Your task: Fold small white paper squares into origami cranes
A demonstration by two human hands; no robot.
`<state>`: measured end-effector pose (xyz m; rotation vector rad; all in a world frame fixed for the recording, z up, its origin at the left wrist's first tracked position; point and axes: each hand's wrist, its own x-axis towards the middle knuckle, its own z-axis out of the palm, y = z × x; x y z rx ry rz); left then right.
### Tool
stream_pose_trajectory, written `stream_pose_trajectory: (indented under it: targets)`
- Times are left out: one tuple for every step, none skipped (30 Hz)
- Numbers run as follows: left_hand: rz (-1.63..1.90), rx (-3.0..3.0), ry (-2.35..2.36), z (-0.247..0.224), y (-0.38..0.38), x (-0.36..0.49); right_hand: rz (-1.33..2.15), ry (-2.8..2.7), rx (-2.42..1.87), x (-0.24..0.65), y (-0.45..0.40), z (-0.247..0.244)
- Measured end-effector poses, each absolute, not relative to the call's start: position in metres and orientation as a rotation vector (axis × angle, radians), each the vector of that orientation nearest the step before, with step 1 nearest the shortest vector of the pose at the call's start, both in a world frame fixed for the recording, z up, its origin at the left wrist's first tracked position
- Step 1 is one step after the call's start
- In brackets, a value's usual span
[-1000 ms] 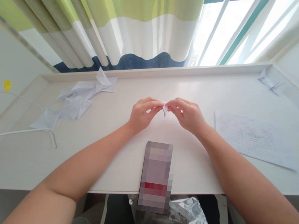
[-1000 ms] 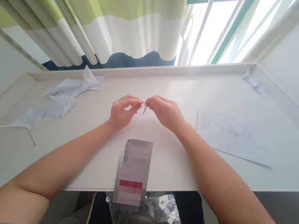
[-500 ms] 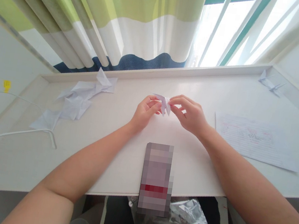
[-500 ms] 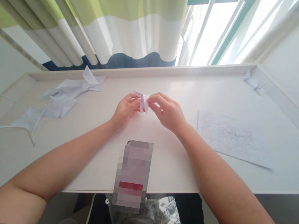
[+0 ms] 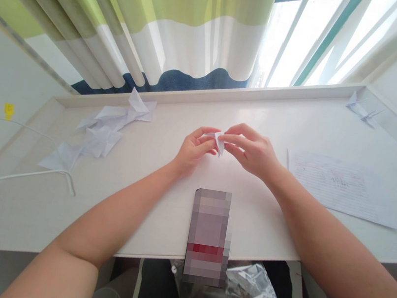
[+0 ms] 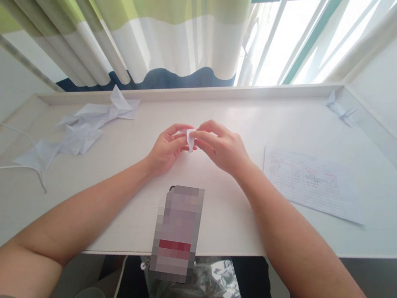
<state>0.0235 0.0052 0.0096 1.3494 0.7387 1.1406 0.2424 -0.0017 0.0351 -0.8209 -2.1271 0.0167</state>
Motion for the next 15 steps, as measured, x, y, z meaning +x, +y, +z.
stream_pose_trajectory:
  targets:
    - [1.145,1.335,0.736,0.011,0.004,0.024,-0.012,-2.135,-0.820,0.242,-0.002,0.036]
    - [1.150,1.314,0.736,0.012,0.003,0.025,-0.041,-2.141,-0.817,0.242,-0.002,0.036]
    - [1.154,1.290,0.738,0.014,0.003,0.025,-0.070,-2.147,-0.810,0.242,-0.002,0.037]
    - [1.158,1.265,0.743,0.015,0.002,0.026,-0.098,-2.153,-0.801,0.242,-0.001,0.037]
    - [1.162,1.243,0.748,0.016,0.001,0.027,-0.121,-2.161,-0.789,0.242,-0.001,0.038]
    - [1.165,1.225,0.754,0.016,0.001,0.027,-0.138,-2.169,-0.776,0.242,0.000,0.038]
    - [1.165,1.212,0.759,0.017,0.001,0.028,-0.149,-2.175,-0.762,0.242,0.001,0.038]
    - [1.164,1.203,0.763,0.017,0.000,0.028,-0.154,-2.180,-0.747,0.242,0.002,0.038]
    - [1.163,1.195,0.766,0.018,0.000,0.028,-0.154,-2.182,-0.734,0.242,0.003,0.038]
    - [1.162,1.189,0.768,0.018,0.000,0.028,-0.150,-2.180,-0.724,0.242,0.003,0.037]
    - [1.159,1.185,0.768,0.019,0.000,0.028,-0.145,-2.176,-0.719,0.241,0.004,0.037]
    - [1.153,1.184,0.765,0.020,0.000,0.028,-0.139,-2.172,-0.721,0.241,0.004,0.037]
    - [1.145,1.188,0.758,0.020,-0.001,0.028,-0.132,-2.165,-0.724,0.241,0.004,0.037]
    - [1.137,1.197,0.749,0.021,-0.001,0.028,-0.124,-2.158,-0.727,0.240,0.004,0.036]
    - [1.130,1.212,0.739,0.022,-0.002,0.028,-0.111,-2.149,-0.727,0.240,0.004,0.036]
